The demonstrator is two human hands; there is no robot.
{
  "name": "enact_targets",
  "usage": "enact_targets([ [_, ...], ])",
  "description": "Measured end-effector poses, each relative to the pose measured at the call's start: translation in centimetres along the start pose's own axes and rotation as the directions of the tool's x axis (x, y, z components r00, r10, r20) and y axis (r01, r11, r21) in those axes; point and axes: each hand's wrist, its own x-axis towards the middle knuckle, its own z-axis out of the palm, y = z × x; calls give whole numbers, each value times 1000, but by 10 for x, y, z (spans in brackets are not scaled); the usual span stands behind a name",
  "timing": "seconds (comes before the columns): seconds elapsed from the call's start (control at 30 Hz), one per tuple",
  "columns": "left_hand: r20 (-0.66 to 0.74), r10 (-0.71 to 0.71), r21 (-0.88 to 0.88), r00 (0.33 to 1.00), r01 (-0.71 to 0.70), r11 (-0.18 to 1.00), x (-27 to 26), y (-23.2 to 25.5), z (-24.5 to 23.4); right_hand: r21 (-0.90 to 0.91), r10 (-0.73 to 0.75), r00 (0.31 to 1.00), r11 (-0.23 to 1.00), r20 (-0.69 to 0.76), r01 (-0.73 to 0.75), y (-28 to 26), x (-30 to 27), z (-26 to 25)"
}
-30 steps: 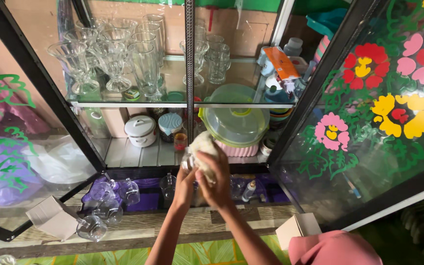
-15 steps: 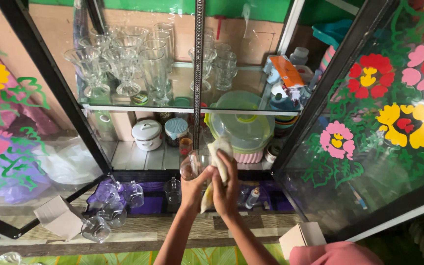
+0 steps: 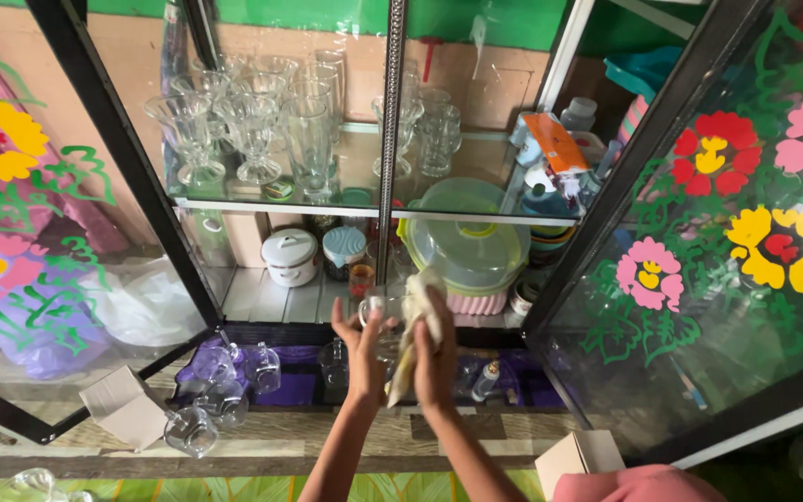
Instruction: The person wipes glass cups and a small bowl using a cloth, then places the items back onto the glass shelves of a cabinet.
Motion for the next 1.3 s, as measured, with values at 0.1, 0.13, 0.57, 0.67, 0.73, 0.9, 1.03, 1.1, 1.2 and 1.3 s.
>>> enact_targets([
  [0.1,153,183,268,971,-219,938,-6,4,-2,-113,-363,918,917,159,382,6,-7,-2],
  [0.13,154,183,270,971,-219,937,-7,6,-2,-173,-445,880,866,166,470,8,-9,-5],
  [0.57,265,-81,270,961,6,963,11,-3,-25,-9,-222,957,974,188,228,-18,8,-2],
  [0.67,241,19,391,970,-115,913,9,7,-25,-143,-269,931,940,245,309,-14,-2,7],
  [0.73,252,33,408,967,-137,903,5,19,-20,-152,-352,893,902,281,404,-11,-2,4],
  [0.9,283,-36,334,958,-63,940,-2,36,-14,-1,-115,952,993,284,120,0,13,4],
  [1.03,344,69,207,936,-147,967,-8,41,-13,142,-179,970,978,164,156,5,19,6],
  [1.1,323,182,71,929,-215,974,-13,41,-6,261,-33,991,965,133,-3,16,13,10],
  [1.2,338,420,248,842,-510,824,-24,55,1,324,181,936,904,301,-279,43,-10,14],
  [1.3,322,492,421,809,-588,691,-34,82,7,331,158,924,901,348,-279,63,-12,10],
])
